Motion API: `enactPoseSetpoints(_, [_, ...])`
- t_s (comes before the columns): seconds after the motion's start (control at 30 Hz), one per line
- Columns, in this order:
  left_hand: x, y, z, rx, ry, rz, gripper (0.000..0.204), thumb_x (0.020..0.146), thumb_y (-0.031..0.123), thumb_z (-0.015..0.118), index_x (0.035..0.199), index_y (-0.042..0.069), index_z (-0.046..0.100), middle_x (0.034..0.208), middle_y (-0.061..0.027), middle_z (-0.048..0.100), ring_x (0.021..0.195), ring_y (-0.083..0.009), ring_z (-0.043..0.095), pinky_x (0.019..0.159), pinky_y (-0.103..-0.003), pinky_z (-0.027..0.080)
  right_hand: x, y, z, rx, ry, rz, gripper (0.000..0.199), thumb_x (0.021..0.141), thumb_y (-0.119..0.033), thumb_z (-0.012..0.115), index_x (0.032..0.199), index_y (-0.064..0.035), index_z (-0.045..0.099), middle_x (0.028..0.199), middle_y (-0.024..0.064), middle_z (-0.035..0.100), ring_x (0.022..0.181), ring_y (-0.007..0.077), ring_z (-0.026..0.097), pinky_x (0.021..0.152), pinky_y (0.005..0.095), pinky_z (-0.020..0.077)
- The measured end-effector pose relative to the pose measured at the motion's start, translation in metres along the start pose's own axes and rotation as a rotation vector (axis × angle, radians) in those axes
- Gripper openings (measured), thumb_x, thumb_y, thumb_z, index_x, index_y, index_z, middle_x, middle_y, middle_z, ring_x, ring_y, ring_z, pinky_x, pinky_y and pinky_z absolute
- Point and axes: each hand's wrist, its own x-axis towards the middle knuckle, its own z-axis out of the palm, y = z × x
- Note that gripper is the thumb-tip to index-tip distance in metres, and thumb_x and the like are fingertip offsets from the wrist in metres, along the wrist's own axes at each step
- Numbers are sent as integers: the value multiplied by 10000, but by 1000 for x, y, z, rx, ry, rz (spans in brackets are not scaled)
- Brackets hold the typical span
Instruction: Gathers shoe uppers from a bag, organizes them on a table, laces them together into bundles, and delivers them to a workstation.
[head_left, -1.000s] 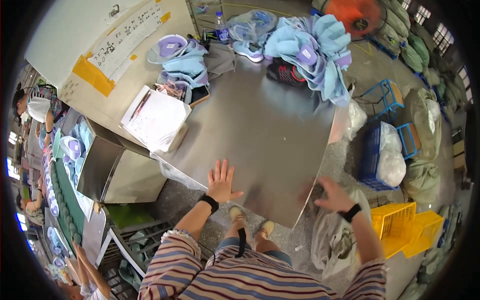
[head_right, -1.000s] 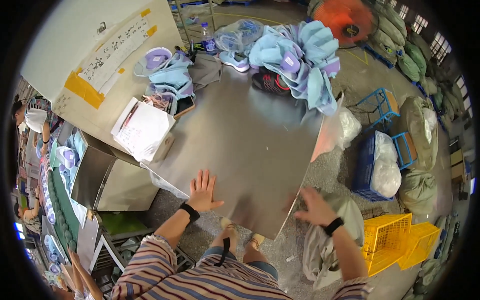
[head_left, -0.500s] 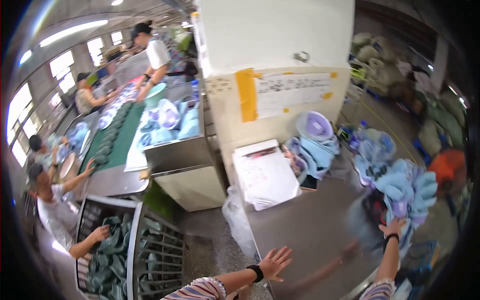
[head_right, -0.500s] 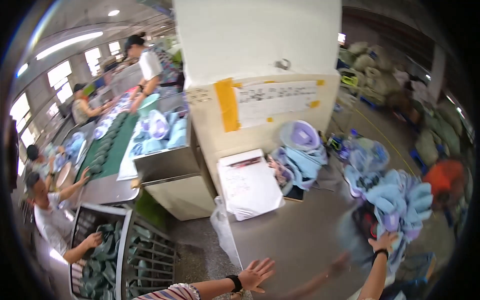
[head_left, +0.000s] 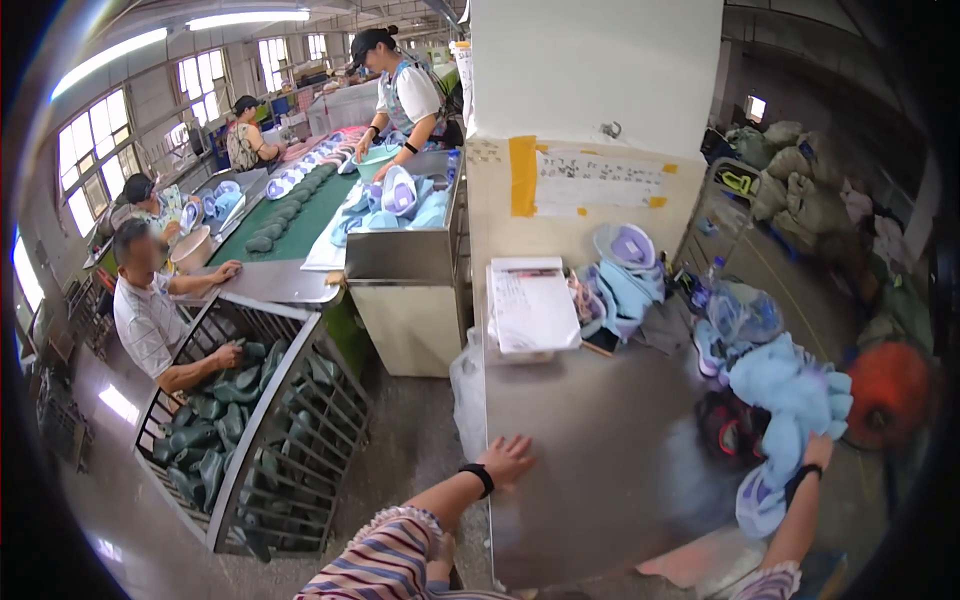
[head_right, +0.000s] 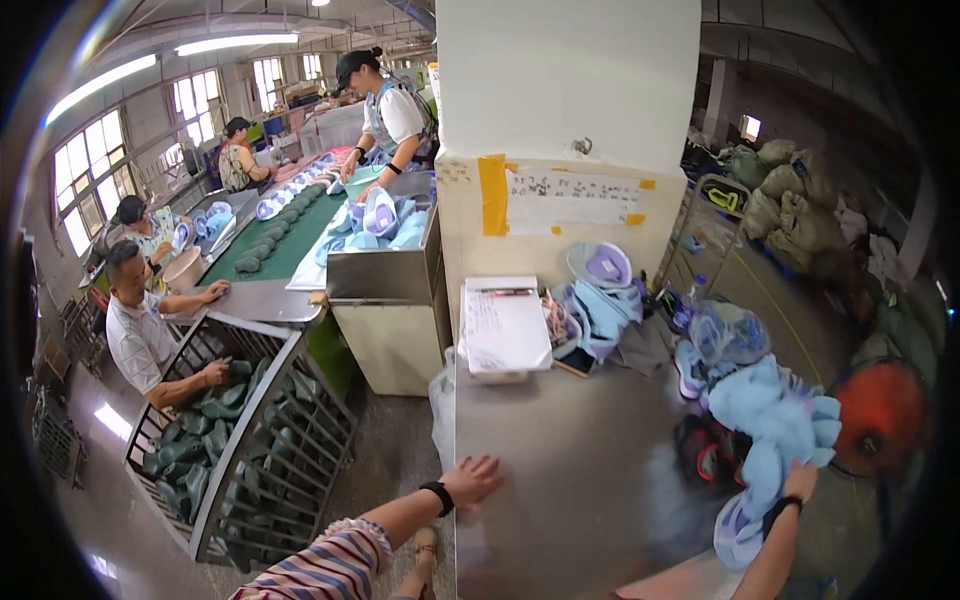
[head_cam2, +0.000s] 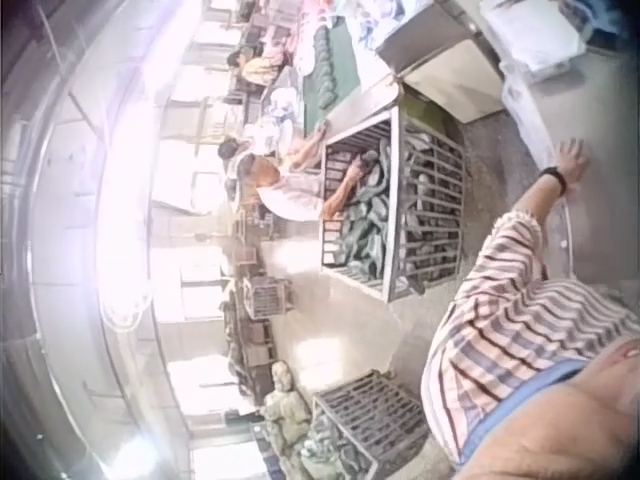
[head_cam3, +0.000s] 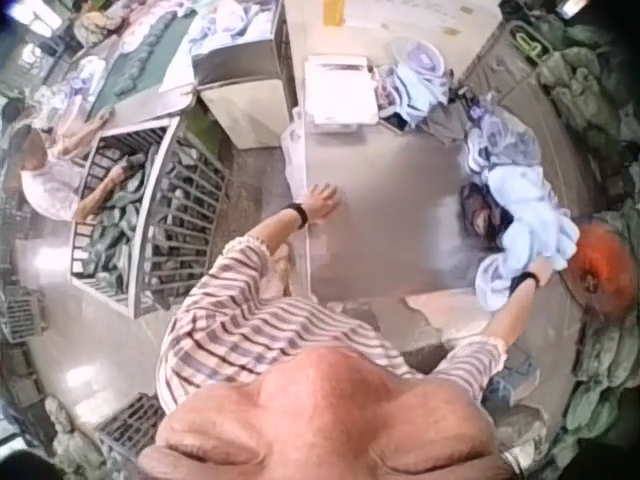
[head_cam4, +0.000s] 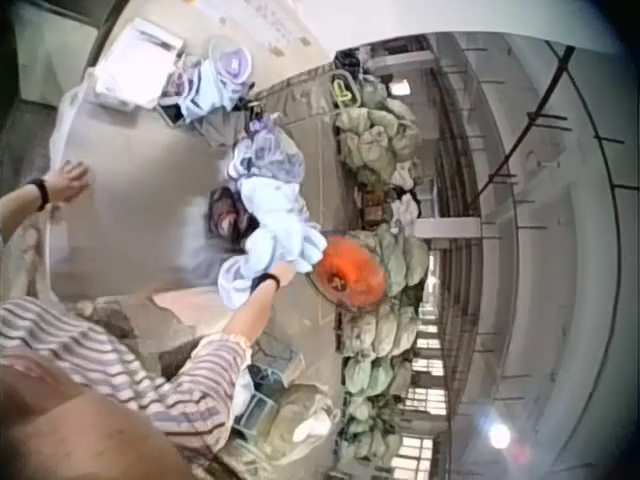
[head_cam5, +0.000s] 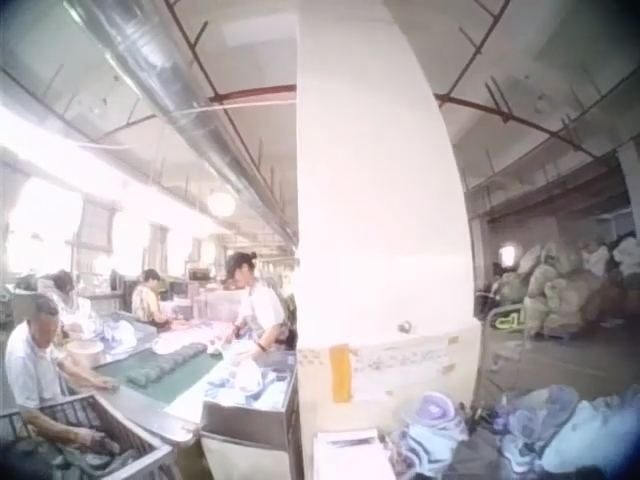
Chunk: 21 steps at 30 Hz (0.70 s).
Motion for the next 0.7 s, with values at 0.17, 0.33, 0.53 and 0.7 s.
enactPoseSetpoints(0.17, [-94, 37, -10, -250, 320, -269, 543, 707, 251, 612, 1220, 157, 459, 1340, -127, 319, 1264, -310, 253, 974, -486, 259, 70, 4, -113, 329, 253, -36, 344, 791, -249, 567, 963, 48, 542, 970, 243, 581, 906, 380, 558, 754, 444, 444])
enactPoseSetpoints(0.33, [-166, 44, 6, -294, 347, -400, 471, 738, 291, 639, 1172, 182, 493, 1295, -105, 352, 1246, -328, 256, 957, -506, 257, 157, -57, -261, 557, 518, -221, 281, 779, -213, 565, 813, 65, 579, 829, 259, 589, 793, 387, 568, 680, 446, 440])
enactPoseSetpoints(0.53, [-199, 122, 2, -425, 387, -537, 529, 718, 303, 657, 1193, 176, 461, 1301, -128, 355, 1239, -353, 269, 940, -539, 284, 68, -212, -396, 771, 396, -733, 242, 744, -164, 577, 726, 75, 616, 717, 271, 595, 669, 367, 588, 595, 456, 438])
enactPoseSetpoints(0.7, [-141, 108, -32, -941, 682, -178, 769, 766, 328, 657, 1322, 23, 223, 1342, -228, 256, 1250, -402, 243, 1009, -448, 266, 251, -102, -318, 622, 247, -857, 367, 797, -316, 586, 826, 49, 611, 823, 251, 603, 760, 309, 599, 687, 424, 442])
